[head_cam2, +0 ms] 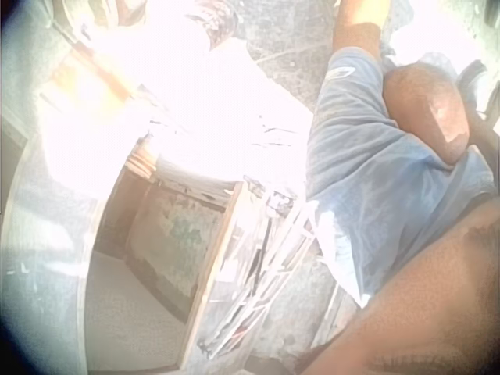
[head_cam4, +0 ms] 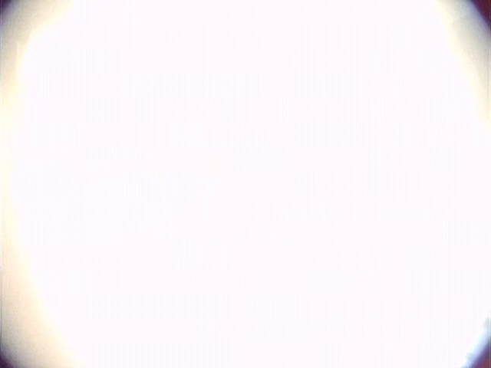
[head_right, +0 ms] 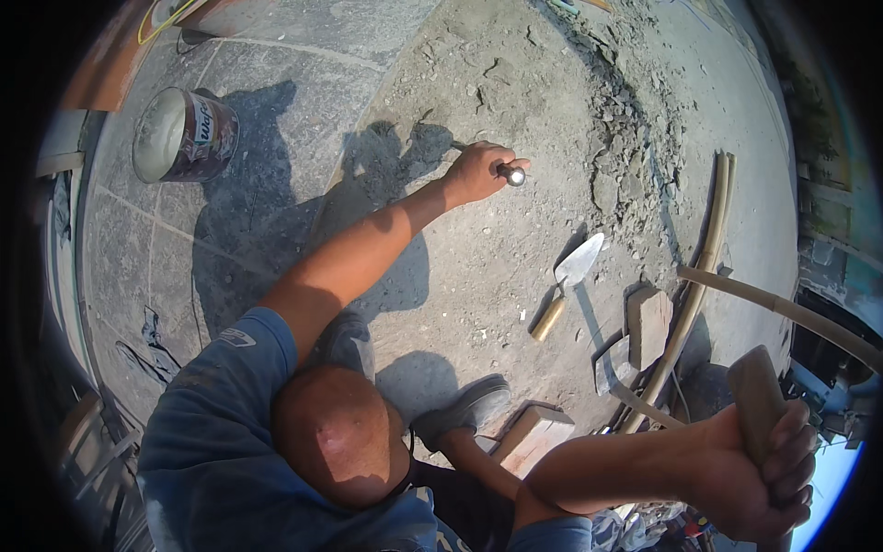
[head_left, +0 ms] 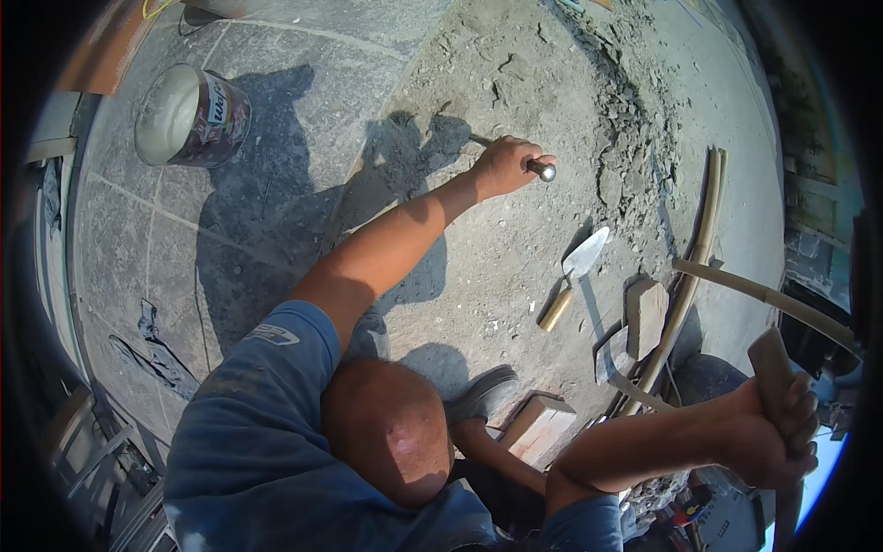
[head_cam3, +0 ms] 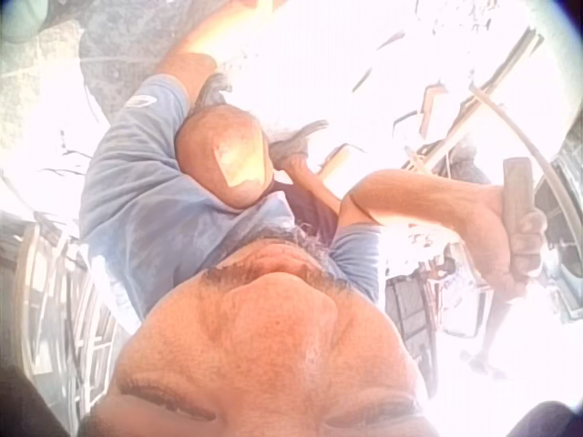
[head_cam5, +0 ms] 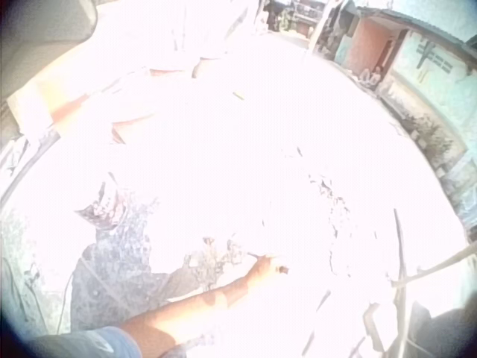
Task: The person chips away at a concrete surface using a hammer and a chisel, then clears loose debris with a trowel.
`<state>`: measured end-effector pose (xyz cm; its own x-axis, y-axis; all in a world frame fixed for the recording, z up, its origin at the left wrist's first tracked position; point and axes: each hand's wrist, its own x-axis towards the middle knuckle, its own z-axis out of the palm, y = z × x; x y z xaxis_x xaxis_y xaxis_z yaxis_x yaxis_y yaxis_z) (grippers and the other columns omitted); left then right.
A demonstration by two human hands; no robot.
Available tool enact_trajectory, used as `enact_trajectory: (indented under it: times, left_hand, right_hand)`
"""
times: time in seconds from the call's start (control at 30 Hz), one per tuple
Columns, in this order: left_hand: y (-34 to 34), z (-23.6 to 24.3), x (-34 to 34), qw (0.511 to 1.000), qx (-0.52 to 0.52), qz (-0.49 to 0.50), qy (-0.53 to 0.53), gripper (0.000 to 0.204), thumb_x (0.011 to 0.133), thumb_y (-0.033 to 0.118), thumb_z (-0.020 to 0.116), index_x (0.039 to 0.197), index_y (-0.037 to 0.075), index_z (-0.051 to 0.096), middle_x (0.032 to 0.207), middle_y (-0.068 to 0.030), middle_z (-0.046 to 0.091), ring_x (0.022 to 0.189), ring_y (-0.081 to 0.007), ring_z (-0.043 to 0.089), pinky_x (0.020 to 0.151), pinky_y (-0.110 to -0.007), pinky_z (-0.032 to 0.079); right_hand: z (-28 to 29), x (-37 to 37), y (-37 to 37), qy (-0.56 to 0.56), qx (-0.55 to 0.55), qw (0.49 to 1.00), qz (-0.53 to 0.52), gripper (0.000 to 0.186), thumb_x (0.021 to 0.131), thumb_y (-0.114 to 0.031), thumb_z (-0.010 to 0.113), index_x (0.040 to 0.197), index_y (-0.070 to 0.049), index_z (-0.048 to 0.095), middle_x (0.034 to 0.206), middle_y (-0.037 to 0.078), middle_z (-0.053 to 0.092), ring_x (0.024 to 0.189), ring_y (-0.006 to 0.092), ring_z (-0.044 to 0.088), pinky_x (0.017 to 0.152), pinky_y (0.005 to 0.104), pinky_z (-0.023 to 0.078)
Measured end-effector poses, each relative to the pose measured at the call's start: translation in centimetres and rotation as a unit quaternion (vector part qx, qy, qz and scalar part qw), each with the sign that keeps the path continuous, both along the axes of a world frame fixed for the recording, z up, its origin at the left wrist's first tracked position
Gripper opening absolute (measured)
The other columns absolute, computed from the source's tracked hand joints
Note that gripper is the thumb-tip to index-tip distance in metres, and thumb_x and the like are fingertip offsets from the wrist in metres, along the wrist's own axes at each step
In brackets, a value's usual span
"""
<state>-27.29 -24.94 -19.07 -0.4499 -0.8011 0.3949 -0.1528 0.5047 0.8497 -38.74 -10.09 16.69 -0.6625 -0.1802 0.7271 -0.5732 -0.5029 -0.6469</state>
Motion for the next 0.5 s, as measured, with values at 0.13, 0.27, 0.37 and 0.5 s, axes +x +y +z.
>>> enact_trajectory:
  times: [0.13, 0.27, 0.37, 0.5]
  left_hand:
    - [0.2, -0.1, -0.6, 1.0, 0.012, -0.009, 0.005, 0.032, 0.083, 0.018, 0.068, 0.065, 0.002, 0.048, 0.062, -0.0159, 0.054, 0.064, -0.0374, 0.055, 0.059, -0.044, 0.041]
    - [0.7, -0.6, 0.0, 0.999, -0.019, 0.03, -0.016, 0.037, 0.087, 0.023, 0.066, 0.063, 0.001, 0.048, 0.058, -0.0152, 0.05, 0.058, -0.0342, 0.052, 0.057, -0.041, 0.04]
    - [0.5, -1.2, 0.8, 1.0, 0.022, -0.011, 0.017, 0.038, 0.087, 0.024, 0.065, 0.062, 0.001, 0.047, 0.059, -0.0155, 0.051, 0.059, -0.035, 0.052, 0.057, -0.042, 0.04]
    - [0.0, -0.6, -0.3, 1.0, 0.019, 0.001, -0.008, 0.039, 0.087, 0.023, 0.065, 0.061, 0.002, 0.045, 0.059, -0.0151, 0.051, 0.06, -0.0359, 0.052, 0.057, -0.042, 0.04]
  right_hand:
    - [-24.0, 6.1, 4.3, -0.2, 0.371, 0.892, 0.165, 0.017, 0.091, -0.016, 0.055, 0.079, -0.007, 0.046, 0.055, -0.001, 0.045, 0.042, 0.0081, 0.042, 0.041, 0.0255, 0.037]
    - [-21.1, 4.5, 5.2, -0.251, 0.549, 0.778, 0.178, 0.017, 0.091, -0.014, 0.059, 0.083, -0.003, 0.048, 0.057, 0.001, 0.048, 0.043, 0.007, 0.045, 0.04, 0.0233, 0.036]
    - [-10.4, 2.2, 1.6, -0.182, 0.36, 0.906, 0.131, 0.017, 0.091, -0.013, 0.058, 0.083, -0.003, 0.047, 0.056, -0.002, 0.041, 0.043, 0.0061, 0.036, 0.039, 0.0233, 0.032]
    - [-0.9, 1.0, 0.5, -0.05, 0.13, 0.99, 0.029, 0.033, 0.095, -0.029, 0.046, 0.068, -0.015, 0.035, 0.053, -0.005, 0.028, 0.047, 0.0064, 0.03, 0.049, 0.0223, 0.033]
